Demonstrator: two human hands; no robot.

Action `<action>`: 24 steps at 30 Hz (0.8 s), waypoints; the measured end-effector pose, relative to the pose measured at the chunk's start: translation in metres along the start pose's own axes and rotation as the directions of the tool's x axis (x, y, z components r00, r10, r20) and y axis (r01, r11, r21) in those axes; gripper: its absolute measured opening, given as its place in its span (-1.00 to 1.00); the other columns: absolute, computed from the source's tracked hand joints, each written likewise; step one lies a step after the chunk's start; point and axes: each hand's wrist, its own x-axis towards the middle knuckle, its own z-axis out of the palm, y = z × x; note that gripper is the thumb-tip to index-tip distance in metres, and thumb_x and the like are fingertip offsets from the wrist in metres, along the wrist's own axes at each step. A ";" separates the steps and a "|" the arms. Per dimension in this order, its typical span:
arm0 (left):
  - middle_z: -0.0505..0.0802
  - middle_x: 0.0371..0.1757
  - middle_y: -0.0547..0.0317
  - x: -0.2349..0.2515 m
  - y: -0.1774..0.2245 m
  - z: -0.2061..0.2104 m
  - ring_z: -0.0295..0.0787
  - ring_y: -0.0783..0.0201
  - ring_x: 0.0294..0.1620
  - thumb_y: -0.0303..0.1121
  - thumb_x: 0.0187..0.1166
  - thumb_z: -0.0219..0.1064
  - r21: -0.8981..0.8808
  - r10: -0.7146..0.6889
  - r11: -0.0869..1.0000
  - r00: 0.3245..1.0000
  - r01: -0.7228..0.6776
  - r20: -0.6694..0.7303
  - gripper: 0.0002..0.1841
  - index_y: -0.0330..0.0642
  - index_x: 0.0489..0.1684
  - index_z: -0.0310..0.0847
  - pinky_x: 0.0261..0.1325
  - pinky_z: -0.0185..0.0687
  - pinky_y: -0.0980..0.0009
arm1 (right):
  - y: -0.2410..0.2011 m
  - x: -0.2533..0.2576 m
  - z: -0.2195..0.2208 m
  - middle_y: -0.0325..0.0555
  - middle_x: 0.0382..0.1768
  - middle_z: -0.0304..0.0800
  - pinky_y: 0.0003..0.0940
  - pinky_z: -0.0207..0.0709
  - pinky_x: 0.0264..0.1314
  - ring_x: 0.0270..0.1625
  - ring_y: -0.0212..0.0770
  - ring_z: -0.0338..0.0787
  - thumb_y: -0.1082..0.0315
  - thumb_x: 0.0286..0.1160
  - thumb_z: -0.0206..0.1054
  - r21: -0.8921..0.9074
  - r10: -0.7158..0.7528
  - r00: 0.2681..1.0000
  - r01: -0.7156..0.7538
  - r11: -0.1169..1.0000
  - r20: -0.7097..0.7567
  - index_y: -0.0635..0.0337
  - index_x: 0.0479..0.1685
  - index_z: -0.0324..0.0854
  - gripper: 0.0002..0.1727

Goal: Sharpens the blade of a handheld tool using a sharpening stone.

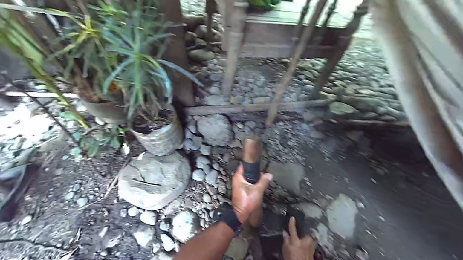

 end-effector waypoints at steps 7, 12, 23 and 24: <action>0.80 -0.23 -0.02 -0.008 0.005 -0.003 0.73 0.40 -0.27 -0.50 0.37 0.56 0.026 -0.009 1.000 1.000 0.009 0.019 -0.55 -0.57 0.16 0.56 -0.03 0.71 0.43 | 0.026 -0.025 0.018 1.02 0.30 0.36 0.63 0.37 0.35 0.29 0.95 0.47 0.32 0.73 0.19 0.015 -0.274 0.957 0.277 0.961 -0.095 0.40 0.77 0.23 -0.35; 0.75 -0.36 0.12 -0.008 0.003 0.002 0.67 0.49 -0.41 -0.49 0.35 0.57 -0.020 -0.018 1.000 1.000 0.018 0.018 -0.60 -0.51 0.07 0.56 -0.20 0.67 0.53 | 0.016 -0.005 0.001 0.99 0.43 0.26 0.54 0.31 0.49 0.43 0.90 0.39 0.28 0.80 0.14 0.005 -0.059 0.998 0.059 0.998 -0.029 0.28 0.86 0.10 -0.32; 0.79 -0.45 0.17 -0.016 0.003 0.011 0.72 0.49 -0.51 -0.54 0.33 0.54 -0.030 0.010 1.000 1.000 -0.010 -0.005 -0.66 -0.50 -0.01 0.57 -0.30 0.74 0.53 | 0.009 0.005 -0.022 0.82 0.57 0.20 0.34 0.37 0.57 0.55 0.72 0.39 0.21 0.86 0.06 -0.048 0.098 0.988 -0.093 0.994 0.116 0.10 0.93 -0.04 -0.31; 0.79 -0.47 0.18 -0.014 0.001 0.013 0.72 0.48 -0.53 -0.54 0.32 0.54 -0.033 0.022 0.999 1.000 -0.023 -0.015 -0.66 -0.49 -0.02 0.57 -0.32 0.75 0.52 | 0.008 -0.008 -0.019 0.83 0.54 0.25 0.37 0.39 0.54 0.51 0.74 0.42 0.23 0.84 0.08 -0.037 0.045 0.992 -0.041 0.998 0.117 0.10 0.92 0.01 -0.31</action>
